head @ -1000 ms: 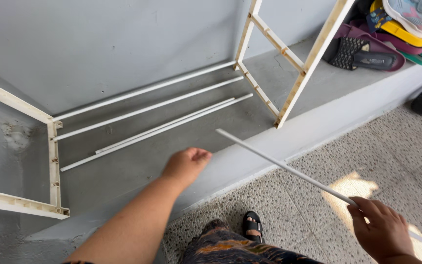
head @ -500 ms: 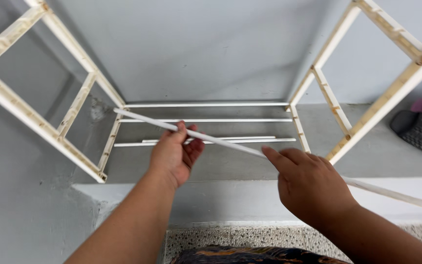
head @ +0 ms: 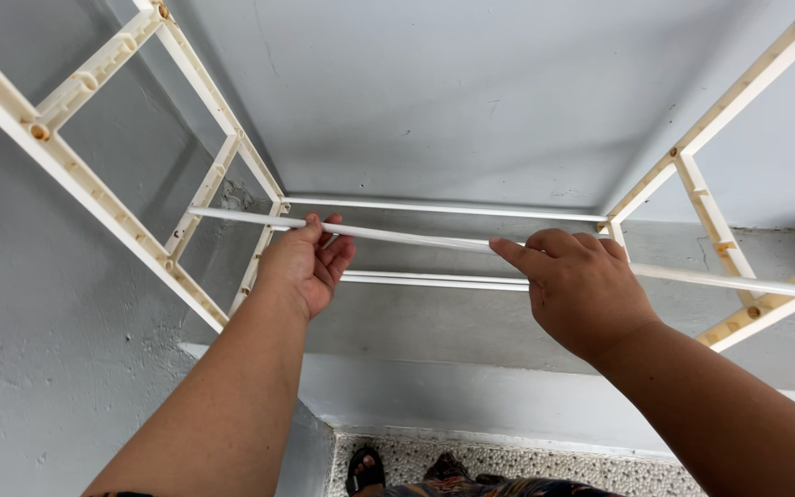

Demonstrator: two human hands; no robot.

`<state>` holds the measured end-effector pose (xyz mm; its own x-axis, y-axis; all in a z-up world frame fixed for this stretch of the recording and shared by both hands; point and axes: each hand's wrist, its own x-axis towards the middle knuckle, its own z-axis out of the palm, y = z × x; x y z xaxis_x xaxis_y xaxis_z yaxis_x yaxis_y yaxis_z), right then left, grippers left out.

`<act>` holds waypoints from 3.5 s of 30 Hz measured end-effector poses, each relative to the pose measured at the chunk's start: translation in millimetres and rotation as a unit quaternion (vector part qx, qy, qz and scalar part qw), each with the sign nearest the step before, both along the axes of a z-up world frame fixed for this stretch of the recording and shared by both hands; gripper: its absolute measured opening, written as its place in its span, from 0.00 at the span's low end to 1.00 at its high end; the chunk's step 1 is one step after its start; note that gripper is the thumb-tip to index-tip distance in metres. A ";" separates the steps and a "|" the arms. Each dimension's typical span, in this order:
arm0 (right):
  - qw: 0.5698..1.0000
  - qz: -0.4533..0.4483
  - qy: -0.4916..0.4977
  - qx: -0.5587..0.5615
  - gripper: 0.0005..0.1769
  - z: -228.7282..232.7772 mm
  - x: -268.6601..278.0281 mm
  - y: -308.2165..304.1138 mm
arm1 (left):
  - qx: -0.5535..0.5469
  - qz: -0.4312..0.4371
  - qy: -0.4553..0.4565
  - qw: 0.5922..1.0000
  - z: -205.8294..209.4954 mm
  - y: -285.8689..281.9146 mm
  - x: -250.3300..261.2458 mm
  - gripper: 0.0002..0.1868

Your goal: The person inserts white plastic rods into the slots of a beige plastic shelving frame. They repeatedly place rods into the frame, adjust their positions, and remove some rods to reinsert them elsewhere. The task continues until the frame is filled with rods.

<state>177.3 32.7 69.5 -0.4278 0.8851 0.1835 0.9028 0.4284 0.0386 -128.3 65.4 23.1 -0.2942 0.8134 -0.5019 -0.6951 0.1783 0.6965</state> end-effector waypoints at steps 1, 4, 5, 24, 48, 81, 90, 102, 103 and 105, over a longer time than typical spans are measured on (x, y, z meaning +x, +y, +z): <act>1.000 0.001 0.002 0.017 0.29 -5.2 -3.3 2.8 | -0.010 -0.007 -0.007 1.000 -3.4 4.8 -2.8 0.08; 0.999 -0.010 0.011 0.048 0.29 -17.1 -7.7 14.2 | -0.016 -0.027 -0.010 0.999 -9.4 12.5 -7.6 0.06; 0.998 -0.016 0.015 0.055 0.29 -20.3 -9.7 17.4 | -0.015 -0.033 -0.008 0.999 -8.6 13.1 -8.9 0.05; 0.995 -0.078 0.018 0.066 0.19 -57.2 2.1 57.0 | -0.049 -0.028 -0.020 0.998 -12.6 31.4 -7.8 0.05; 0.995 -0.078 0.025 0.058 0.18 -57.1 17.2 61.9 | -0.059 -0.072 -0.009 0.996 -26.8 31.8 -5.5 0.08; 0.984 -0.014 0.145 0.104 0.11 -77.9 32.2 73.2 | -0.274 -0.157 0.541 0.779 -40.2 -43.7 -190.0 0.35; 0.985 -0.029 0.149 0.078 0.12 -73.9 39.8 73.8 | -0.193 -0.069 0.503 0.840 -40.7 -34.1 -168.9 0.21; 0.983 -0.014 0.166 0.077 0.10 -75.7 45.9 75.0 | -0.249 -0.081 0.467 0.845 -23.3 -32.3 -156.0 0.18; 0.983 -0.014 0.169 0.077 0.10 -75.6 45.7 75.2 | -0.243 -0.083 0.469 0.845 -22.0 -32.2 -154.6 0.17; 0.983 -0.010 0.166 0.082 0.10 -75.9 46.1 76.1 | -0.232 -0.087 0.474 0.845 -21.3 -32.3 -152.7 0.17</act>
<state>223.4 108.8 -6.4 -0.3043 0.8393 0.4505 0.8852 0.4238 -0.1917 -280.9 33.1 1.8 -0.6392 0.6665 -0.3838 0.2010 0.6264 0.7531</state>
